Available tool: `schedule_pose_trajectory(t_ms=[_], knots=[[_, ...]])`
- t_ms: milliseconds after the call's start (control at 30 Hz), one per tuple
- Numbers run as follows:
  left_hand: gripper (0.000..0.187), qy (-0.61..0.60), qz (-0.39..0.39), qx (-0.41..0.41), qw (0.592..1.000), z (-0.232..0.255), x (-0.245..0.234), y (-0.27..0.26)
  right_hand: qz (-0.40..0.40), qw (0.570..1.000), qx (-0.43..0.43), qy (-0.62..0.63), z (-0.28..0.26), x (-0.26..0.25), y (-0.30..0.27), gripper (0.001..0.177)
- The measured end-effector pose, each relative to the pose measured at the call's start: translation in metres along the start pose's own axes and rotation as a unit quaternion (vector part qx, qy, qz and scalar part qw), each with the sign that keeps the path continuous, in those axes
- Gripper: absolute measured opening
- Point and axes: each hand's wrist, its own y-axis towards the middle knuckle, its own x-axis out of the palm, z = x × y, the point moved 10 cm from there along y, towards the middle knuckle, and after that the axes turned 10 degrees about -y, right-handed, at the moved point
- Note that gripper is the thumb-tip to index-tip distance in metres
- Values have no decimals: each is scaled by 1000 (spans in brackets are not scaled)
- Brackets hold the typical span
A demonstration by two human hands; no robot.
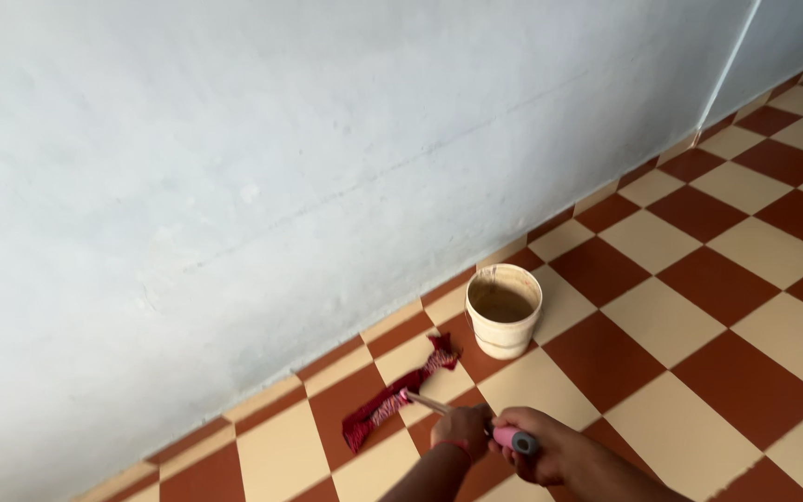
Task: The person mops a checkered tiled floor using a flat mop with a red cloth. They move the mop back and forth along the wall and across the room. Midway through, they remove the cloth, wring it out in a bucket of water, and reattach it to the mop before continuing to clean.
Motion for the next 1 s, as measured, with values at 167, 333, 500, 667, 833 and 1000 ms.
schedule_pose_trajectory(t_ms=[167, 333, 500, 667, 833, 1000], knots=[[31, 99, 20, 77, 992, -5, -19, 13, 12, 997, -70, 2, -28, 21, -19, 24], [34, 112, 27, 101, 988, -16, -20, 21, 58, 996, -66, -35, -41, 23, 35, 24], [35, 94, 43, 63, 993, -67, -12, 40, 72, 995, -57, -45, -36, 20, 108, 18], [28, 88, -42, 26, 995, -93, -1, 12, 85, 881, -171, -433, -28, 42, 135, 18], [30, 113, -86, 68, 987, -57, -21, -20, 27, 768, -241, -593, -34, 56, 89, 18], [34, 61, -52, 50, 996, -50, -38, -25, 75, 906, -55, -413, -37, 41, 44, 22]])
